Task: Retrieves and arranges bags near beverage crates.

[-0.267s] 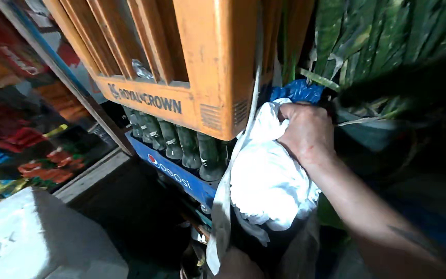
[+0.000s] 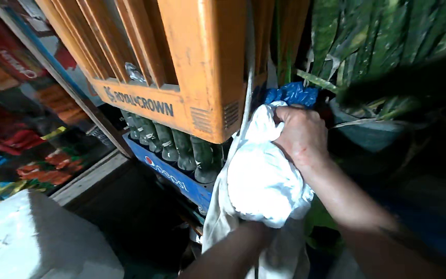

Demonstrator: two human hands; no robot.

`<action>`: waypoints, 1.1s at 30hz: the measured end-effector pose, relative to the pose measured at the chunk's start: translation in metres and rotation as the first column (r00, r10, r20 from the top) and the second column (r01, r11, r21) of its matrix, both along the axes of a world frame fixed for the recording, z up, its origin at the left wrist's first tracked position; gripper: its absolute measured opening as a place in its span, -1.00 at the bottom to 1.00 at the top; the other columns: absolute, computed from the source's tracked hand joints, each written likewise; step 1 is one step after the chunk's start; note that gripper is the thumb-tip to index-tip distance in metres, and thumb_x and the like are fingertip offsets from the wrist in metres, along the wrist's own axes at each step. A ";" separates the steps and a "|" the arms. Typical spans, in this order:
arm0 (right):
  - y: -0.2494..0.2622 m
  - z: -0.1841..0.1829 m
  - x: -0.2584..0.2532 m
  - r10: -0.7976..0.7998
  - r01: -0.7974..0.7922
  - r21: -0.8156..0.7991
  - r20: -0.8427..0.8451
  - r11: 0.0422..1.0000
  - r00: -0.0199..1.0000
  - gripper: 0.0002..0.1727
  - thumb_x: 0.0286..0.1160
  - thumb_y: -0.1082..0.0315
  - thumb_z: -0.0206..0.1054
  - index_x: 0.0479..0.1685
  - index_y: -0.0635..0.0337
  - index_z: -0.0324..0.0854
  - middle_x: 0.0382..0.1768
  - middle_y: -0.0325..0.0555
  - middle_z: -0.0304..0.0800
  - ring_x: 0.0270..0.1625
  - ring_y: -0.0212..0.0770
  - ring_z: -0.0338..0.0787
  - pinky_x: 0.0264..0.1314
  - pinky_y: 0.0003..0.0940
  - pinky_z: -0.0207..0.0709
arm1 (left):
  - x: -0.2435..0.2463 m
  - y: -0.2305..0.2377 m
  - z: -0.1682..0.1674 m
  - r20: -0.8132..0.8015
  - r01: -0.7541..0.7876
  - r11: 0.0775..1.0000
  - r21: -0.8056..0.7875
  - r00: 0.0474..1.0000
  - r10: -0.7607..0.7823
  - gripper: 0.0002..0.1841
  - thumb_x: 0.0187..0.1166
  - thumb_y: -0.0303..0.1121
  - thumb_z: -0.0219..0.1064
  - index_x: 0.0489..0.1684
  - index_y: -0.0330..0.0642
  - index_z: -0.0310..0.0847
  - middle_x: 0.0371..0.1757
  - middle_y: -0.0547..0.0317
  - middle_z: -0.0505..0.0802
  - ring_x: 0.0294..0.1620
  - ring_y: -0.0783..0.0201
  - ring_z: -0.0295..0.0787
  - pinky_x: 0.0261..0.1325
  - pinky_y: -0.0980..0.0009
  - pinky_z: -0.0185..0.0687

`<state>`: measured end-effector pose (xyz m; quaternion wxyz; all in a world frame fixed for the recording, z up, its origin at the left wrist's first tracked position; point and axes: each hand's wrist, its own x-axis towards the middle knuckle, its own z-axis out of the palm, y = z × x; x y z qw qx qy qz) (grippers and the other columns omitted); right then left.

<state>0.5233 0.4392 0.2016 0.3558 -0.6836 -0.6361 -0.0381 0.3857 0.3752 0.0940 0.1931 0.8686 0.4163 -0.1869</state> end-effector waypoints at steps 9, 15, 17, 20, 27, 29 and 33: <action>-0.002 0.003 -0.002 -0.002 0.000 -0.072 -0.024 0.997 1.000 -0.83 0.43 0.45 0.44 -0.06 0.22 0.82 0.06 0.22 0.83 0.14 0.30 0.81 -0.03 0.30 0.59 | -0.046 0.019 -0.049 -0.170 -0.126 0.971 -0.201 0.981 0.092 -0.60 0.75 -0.33 0.22 0.42 -0.41 0.59 0.45 -0.46 0.65 0.54 -0.43 0.49 0.59 -0.31 0.25; -0.010 0.000 -0.008 -0.018 0.016 -0.067 -0.029 0.998 0.999 -0.82 0.46 0.47 0.44 -0.02 0.27 0.81 0.09 0.31 0.81 0.15 0.39 0.79 -0.01 0.37 0.57 | -0.054 -0.004 -0.032 0.093 -0.190 0.971 -0.148 0.974 0.204 -0.58 0.81 -0.39 0.08 0.44 -0.59 0.50 0.49 -0.51 0.60 0.58 -0.37 0.46 0.68 -0.12 0.21; -0.010 -0.001 -0.009 -0.027 0.026 -0.056 -0.023 0.998 0.999 -0.83 0.47 0.47 0.43 -0.03 0.30 0.81 0.09 0.33 0.81 0.15 0.41 0.79 -0.02 0.40 0.57 | -0.036 -0.008 -0.005 0.125 -0.140 0.972 -0.189 0.978 0.165 -0.60 0.82 -0.47 0.01 0.41 -0.67 0.46 0.50 -0.56 0.56 0.59 -0.40 0.43 0.67 -0.14 0.20; -0.010 0.002 -0.011 -0.045 0.042 -0.089 -0.029 0.995 0.999 -0.81 0.49 0.46 0.42 0.00 0.28 0.81 0.11 0.32 0.80 0.17 0.39 0.79 0.01 0.38 0.58 | -0.018 -0.023 0.031 0.048 -0.109 0.972 -0.208 0.991 0.122 -0.60 0.83 -0.46 0.01 0.43 -0.65 0.43 0.48 -0.57 0.57 0.56 -0.40 0.46 0.62 -0.17 0.27; -0.009 0.008 -0.014 -0.059 0.056 -0.147 -0.014 0.988 0.998 -0.79 0.55 0.51 0.34 0.06 0.29 0.79 0.16 0.33 0.78 0.20 0.40 0.78 0.05 0.37 0.60 | -0.090 -0.071 0.081 0.720 -0.309 0.903 0.299 0.694 -0.001 -0.84 0.46 -0.56 0.29 -0.35 -0.52 0.77 -0.13 -0.21 0.89 -0.10 0.01 0.90 0.03 0.15 0.80; -0.009 0.006 -0.013 -0.057 0.055 -0.123 -0.013 0.991 0.998 -0.80 0.54 0.52 0.35 0.04 0.31 0.79 0.13 0.35 0.79 0.16 0.42 0.79 0.02 0.39 0.60 | -0.125 -0.068 0.096 0.805 -0.552 0.828 0.096 0.533 0.262 -0.73 0.60 -0.44 0.16 -0.05 -0.44 0.74 -0.15 0.07 0.87 -0.17 0.33 0.82 -0.02 0.32 0.75; -0.010 0.006 -0.017 -0.067 0.066 -0.134 -0.003 0.989 0.998 -0.78 0.54 0.53 0.37 0.09 0.32 0.78 0.17 0.37 0.77 0.18 0.47 0.77 0.05 0.44 0.57 | -0.151 -0.062 0.120 0.892 -0.653 0.671 -0.352 -0.018 0.451 -0.75 0.67 -0.48 0.00 -0.08 -0.26 0.65 -0.30 0.34 0.87 -0.26 0.47 0.88 -0.09 0.43 0.88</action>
